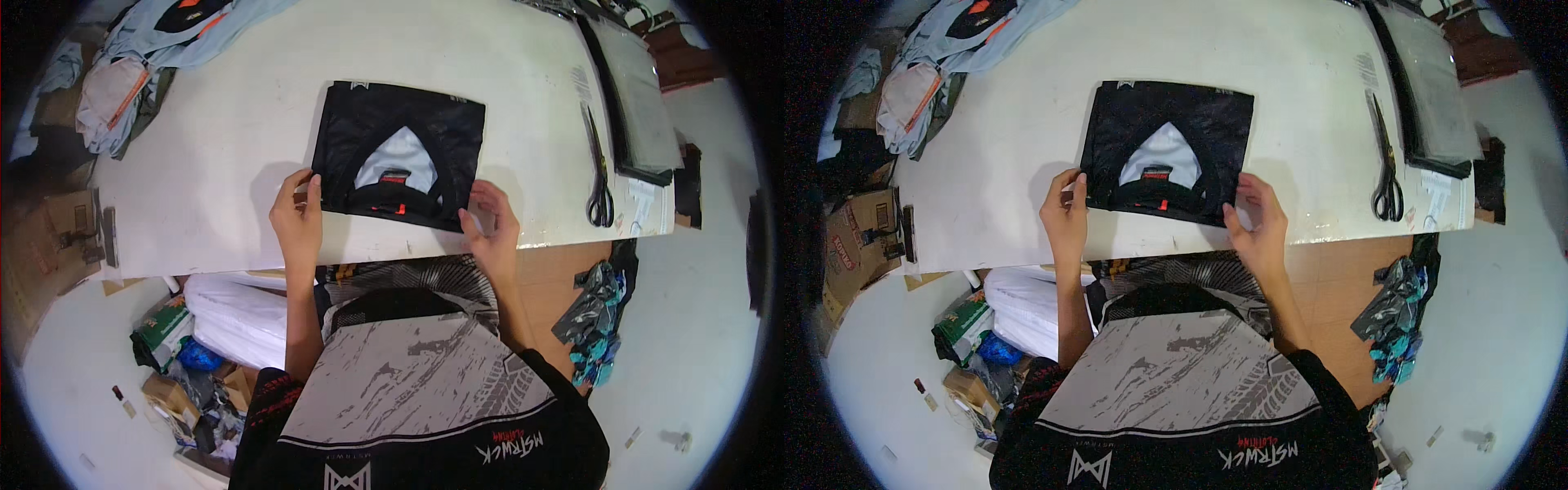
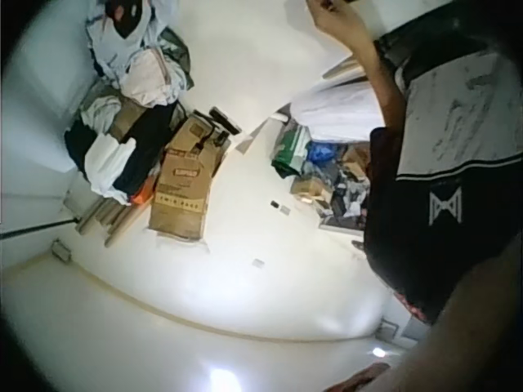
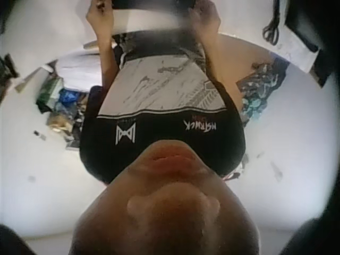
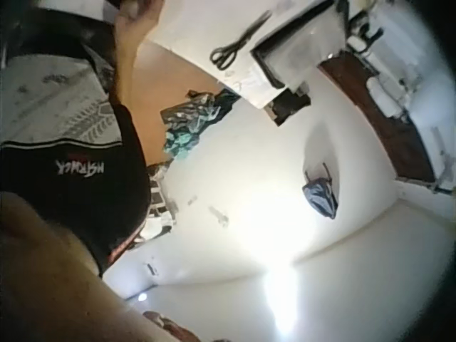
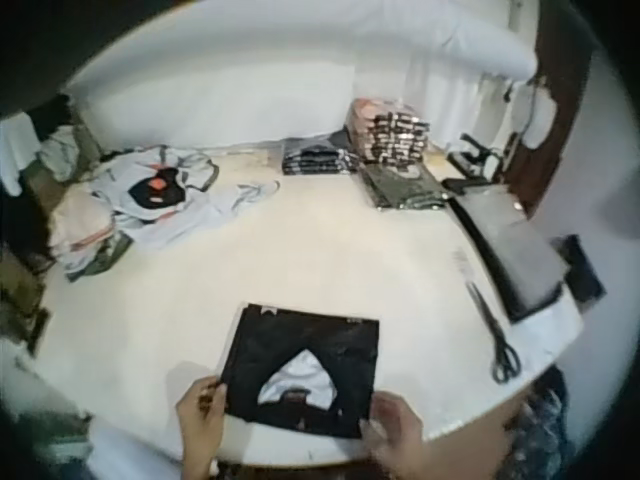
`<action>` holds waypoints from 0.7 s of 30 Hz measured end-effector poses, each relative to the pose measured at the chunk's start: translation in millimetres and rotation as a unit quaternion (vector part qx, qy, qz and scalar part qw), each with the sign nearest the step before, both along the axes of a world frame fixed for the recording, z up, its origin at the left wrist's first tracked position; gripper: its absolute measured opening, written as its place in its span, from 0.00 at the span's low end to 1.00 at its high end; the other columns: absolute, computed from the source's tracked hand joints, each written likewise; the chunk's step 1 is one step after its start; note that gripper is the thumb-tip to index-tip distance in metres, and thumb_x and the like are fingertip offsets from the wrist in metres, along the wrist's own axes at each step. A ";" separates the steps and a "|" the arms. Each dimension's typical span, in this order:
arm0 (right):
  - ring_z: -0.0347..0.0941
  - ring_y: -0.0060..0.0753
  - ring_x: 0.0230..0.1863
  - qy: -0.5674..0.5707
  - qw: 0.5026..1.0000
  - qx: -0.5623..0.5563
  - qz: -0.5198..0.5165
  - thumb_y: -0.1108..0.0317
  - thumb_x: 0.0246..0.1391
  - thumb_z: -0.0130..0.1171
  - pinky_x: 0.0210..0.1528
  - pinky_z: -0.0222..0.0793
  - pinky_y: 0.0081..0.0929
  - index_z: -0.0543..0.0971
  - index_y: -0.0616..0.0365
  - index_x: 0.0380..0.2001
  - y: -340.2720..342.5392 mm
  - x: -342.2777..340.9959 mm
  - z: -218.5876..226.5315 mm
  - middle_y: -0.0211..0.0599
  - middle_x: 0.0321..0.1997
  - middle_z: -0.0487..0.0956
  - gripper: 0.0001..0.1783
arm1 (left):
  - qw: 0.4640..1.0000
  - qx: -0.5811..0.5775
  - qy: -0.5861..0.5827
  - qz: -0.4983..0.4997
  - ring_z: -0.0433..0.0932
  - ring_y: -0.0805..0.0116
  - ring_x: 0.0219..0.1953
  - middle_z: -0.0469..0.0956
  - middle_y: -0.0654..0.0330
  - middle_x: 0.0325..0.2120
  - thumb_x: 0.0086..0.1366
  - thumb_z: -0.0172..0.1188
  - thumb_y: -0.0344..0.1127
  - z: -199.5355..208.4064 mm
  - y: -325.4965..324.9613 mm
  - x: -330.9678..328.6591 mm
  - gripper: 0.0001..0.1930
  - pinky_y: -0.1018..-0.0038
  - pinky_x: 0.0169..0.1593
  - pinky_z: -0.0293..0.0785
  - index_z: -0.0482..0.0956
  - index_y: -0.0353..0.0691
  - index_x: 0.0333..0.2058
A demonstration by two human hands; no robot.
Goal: The recorder folds a black and orange jersey and places it into a plastic bag, then uses scissors to trim loose threads from another jersey.
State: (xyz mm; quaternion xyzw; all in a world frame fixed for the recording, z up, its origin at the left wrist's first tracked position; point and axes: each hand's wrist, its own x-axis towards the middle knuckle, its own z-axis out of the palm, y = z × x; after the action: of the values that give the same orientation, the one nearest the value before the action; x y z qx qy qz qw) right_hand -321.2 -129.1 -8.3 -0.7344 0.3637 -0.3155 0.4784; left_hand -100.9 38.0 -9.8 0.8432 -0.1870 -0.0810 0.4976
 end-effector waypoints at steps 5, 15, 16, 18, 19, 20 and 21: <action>0.74 0.36 0.48 0.028 0.999 -0.024 -0.014 0.77 0.44 0.63 0.52 0.69 0.29 0.76 0.61 0.48 1.0 -16.0 -3.4 0.43 0.44 0.77 0.23 | 0.995 0.009 0.086 -0.045 0.75 0.75 0.22 0.82 0.58 0.28 0.62 0.64 0.31 -1.7 11.7 -9.3 0.09 0.77 0.27 0.71 0.81 0.33 0.39; 0.74 0.45 0.49 0.072 0.991 -0.109 -0.026 0.81 0.42 0.62 0.53 0.69 0.32 0.79 0.58 0.47 1.2 -12.4 -13.0 0.45 0.48 0.77 0.24 | 0.991 0.067 -0.020 -0.116 0.80 0.71 0.34 0.81 0.56 0.34 0.59 0.65 0.26 -0.2 17.9 35.1 0.13 0.77 0.31 0.75 0.81 0.36 0.44; 0.74 0.45 0.49 0.066 0.992 -0.106 -0.014 0.81 0.42 0.62 0.53 0.69 0.32 0.79 0.58 0.47 -1.6 -14.5 -16.0 0.45 0.48 0.77 0.24 | 0.990 0.028 -0.024 -0.137 0.80 0.70 0.35 0.80 0.55 0.37 0.59 0.65 0.26 -3.6 7.4 45.5 0.15 0.76 0.32 0.76 0.80 0.38 0.46; 0.74 0.46 0.49 0.073 0.986 -0.146 -0.027 0.83 0.41 0.62 0.53 0.69 0.32 0.80 0.57 0.45 -11.8 -16.6 -16.7 0.45 0.48 0.77 0.23 | 0.985 -0.019 -0.033 -0.170 0.80 0.69 0.36 0.79 0.54 0.43 0.58 0.65 0.24 -3.5 -16.8 64.7 0.18 0.75 0.34 0.77 0.79 0.40 0.48; 0.74 0.47 0.50 0.055 0.988 -0.139 -0.032 0.85 0.41 0.60 0.54 0.68 0.31 0.81 0.56 0.45 -17.5 -14.5 -20.0 0.46 0.47 0.78 0.24 | 0.982 -0.027 -0.035 -0.185 0.80 0.68 0.35 0.78 0.54 0.44 0.58 0.65 0.24 -4.9 -26.2 71.7 0.18 0.74 0.34 0.77 0.79 0.40 0.49; 0.75 0.43 0.50 0.065 0.987 -0.145 -0.026 0.86 0.42 0.59 0.54 0.68 0.30 0.80 0.58 0.45 -24.6 -11.6 -18.0 0.44 0.48 0.78 0.24 | 0.983 -0.024 -0.043 -0.174 0.80 0.68 0.35 0.78 0.54 0.44 0.58 0.65 0.24 -5.3 -33.0 79.1 0.18 0.74 0.34 0.77 0.79 0.40 0.49; 0.75 0.40 0.51 0.075 0.985 -0.151 -0.021 0.87 0.42 0.58 0.54 0.68 0.28 0.80 0.60 0.46 -32.4 -9.2 -15.7 0.43 0.48 0.78 0.24 | 0.979 -0.019 0.012 -0.204 0.79 0.69 0.34 0.78 0.56 0.42 0.59 0.64 0.24 -5.3 -38.3 85.8 0.18 0.74 0.34 0.77 0.79 0.41 0.49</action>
State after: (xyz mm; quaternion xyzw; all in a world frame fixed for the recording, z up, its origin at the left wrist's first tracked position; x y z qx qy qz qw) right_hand -330.5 -161.5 -24.0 -0.8122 0.3620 -0.3206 0.3263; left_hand -15.1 -0.4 -15.2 0.7764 -0.3505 -0.1874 0.4890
